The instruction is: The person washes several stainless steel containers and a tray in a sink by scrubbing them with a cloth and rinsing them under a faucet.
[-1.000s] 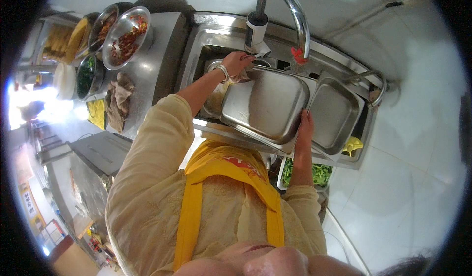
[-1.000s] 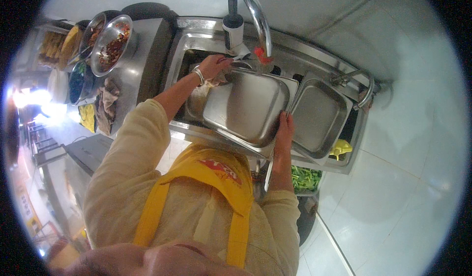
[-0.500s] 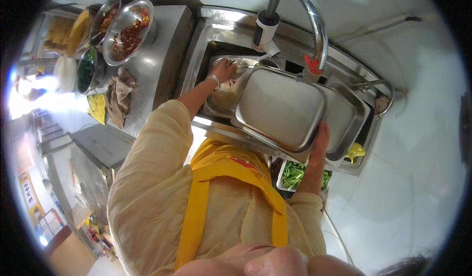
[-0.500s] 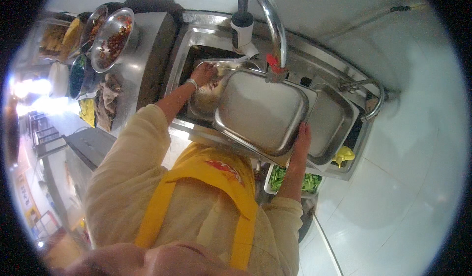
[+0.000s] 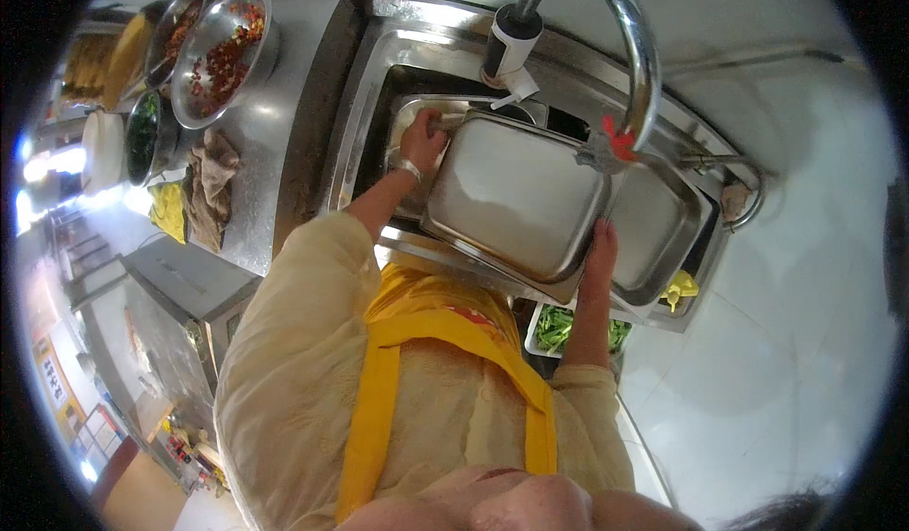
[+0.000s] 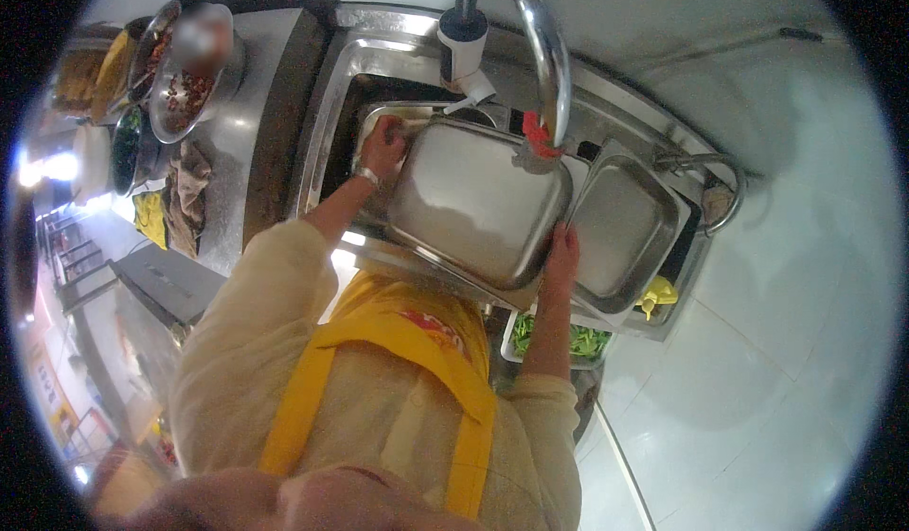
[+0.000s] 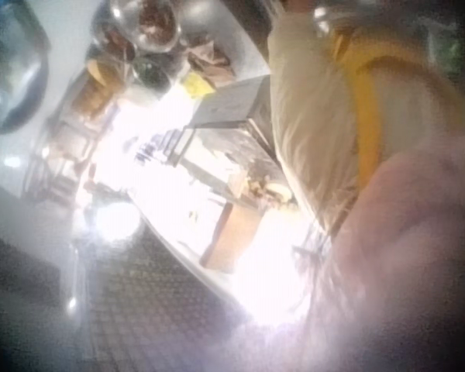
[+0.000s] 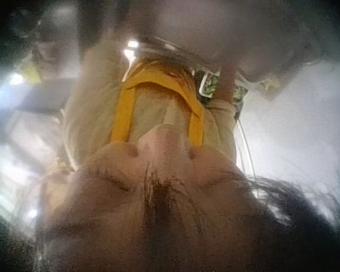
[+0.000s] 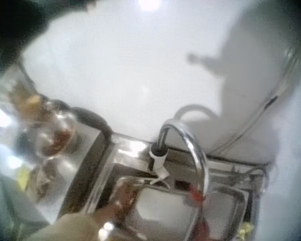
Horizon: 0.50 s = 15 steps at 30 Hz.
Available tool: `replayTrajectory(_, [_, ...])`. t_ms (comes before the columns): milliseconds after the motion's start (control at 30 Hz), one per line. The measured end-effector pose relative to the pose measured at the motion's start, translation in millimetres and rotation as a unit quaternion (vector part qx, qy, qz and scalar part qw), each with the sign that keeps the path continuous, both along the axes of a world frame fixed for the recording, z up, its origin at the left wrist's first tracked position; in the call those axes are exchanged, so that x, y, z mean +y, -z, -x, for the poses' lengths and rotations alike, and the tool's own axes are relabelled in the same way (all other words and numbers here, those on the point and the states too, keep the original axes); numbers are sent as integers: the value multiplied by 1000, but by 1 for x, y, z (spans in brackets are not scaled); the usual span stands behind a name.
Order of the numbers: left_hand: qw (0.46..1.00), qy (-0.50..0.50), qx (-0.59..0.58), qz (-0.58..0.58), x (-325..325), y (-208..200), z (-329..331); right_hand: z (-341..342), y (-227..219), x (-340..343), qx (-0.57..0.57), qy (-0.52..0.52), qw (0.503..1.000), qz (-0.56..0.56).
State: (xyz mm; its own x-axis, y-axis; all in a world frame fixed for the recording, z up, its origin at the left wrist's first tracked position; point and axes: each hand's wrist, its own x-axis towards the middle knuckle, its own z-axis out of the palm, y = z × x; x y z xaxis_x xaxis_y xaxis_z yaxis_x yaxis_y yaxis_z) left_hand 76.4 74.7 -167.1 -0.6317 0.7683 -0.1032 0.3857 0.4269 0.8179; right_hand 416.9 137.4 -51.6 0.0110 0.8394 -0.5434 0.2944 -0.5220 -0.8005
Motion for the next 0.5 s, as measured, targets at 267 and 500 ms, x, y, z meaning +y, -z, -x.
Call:
replayTrajectory(267, [943,328,38,-45,-31,-136,-86,15,27,4,40,-20,997,-61])
replayTrajectory(500, [824,511,115,-215,1,-149,-157,-2,89,-4,198,46,978,-39])
